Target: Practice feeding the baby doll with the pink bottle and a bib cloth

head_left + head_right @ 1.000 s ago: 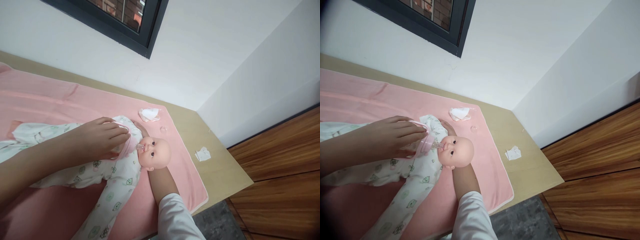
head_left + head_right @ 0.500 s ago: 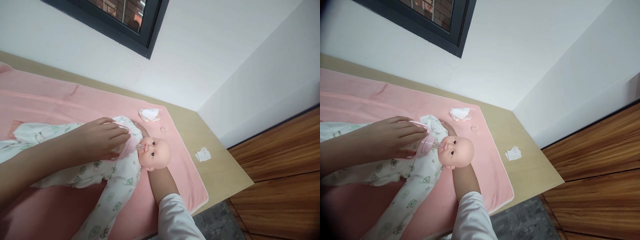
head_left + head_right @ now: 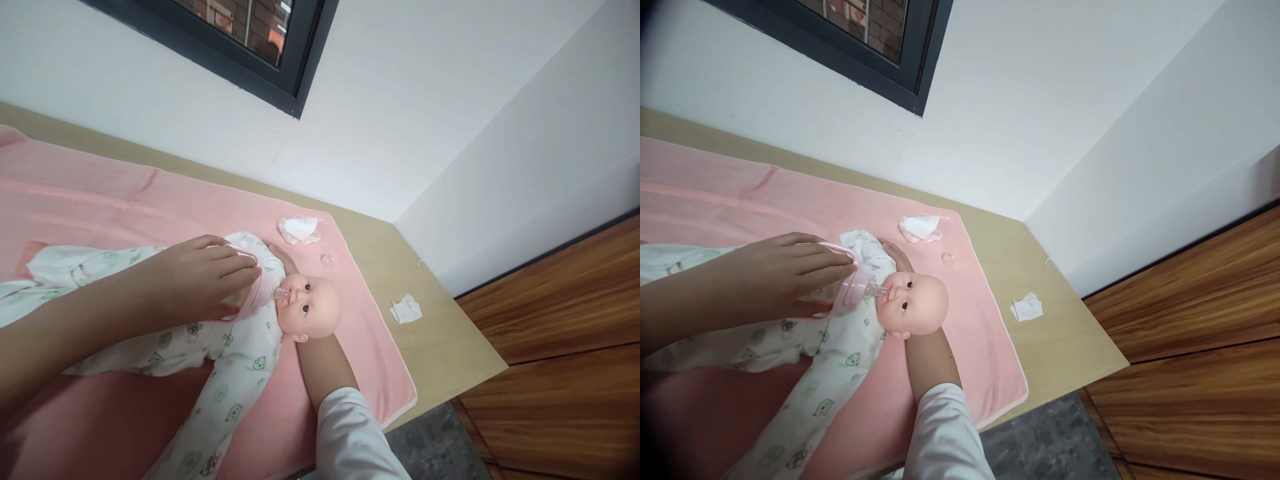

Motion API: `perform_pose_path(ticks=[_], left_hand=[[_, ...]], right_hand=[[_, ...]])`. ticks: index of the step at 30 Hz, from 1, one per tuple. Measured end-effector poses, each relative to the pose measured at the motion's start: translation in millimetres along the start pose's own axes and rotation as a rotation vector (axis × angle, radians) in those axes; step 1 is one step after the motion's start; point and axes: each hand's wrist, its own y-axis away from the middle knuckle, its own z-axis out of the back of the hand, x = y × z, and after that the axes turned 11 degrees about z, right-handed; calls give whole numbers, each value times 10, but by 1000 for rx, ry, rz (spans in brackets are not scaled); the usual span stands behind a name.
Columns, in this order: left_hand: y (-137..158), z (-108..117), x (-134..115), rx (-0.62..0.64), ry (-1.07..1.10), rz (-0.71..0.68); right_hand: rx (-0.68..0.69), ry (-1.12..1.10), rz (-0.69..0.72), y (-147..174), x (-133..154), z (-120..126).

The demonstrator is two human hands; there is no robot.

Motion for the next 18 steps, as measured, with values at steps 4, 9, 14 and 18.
perform_pose_path(ticks=[4,9,14,18], left_hand=[[2,5,2,2,-4,-12],[18,-14,12,15,-25,-10],[38,-77,61,1,-2,-21],[41,-127,105,-17,40,-51]], right_hand=[[80,88,-144,-10,38,-1],[94,-156,-43,278,53,-38],[62,-82,-37,378,88,-104],[99,-68,-43,390,122,-130]])
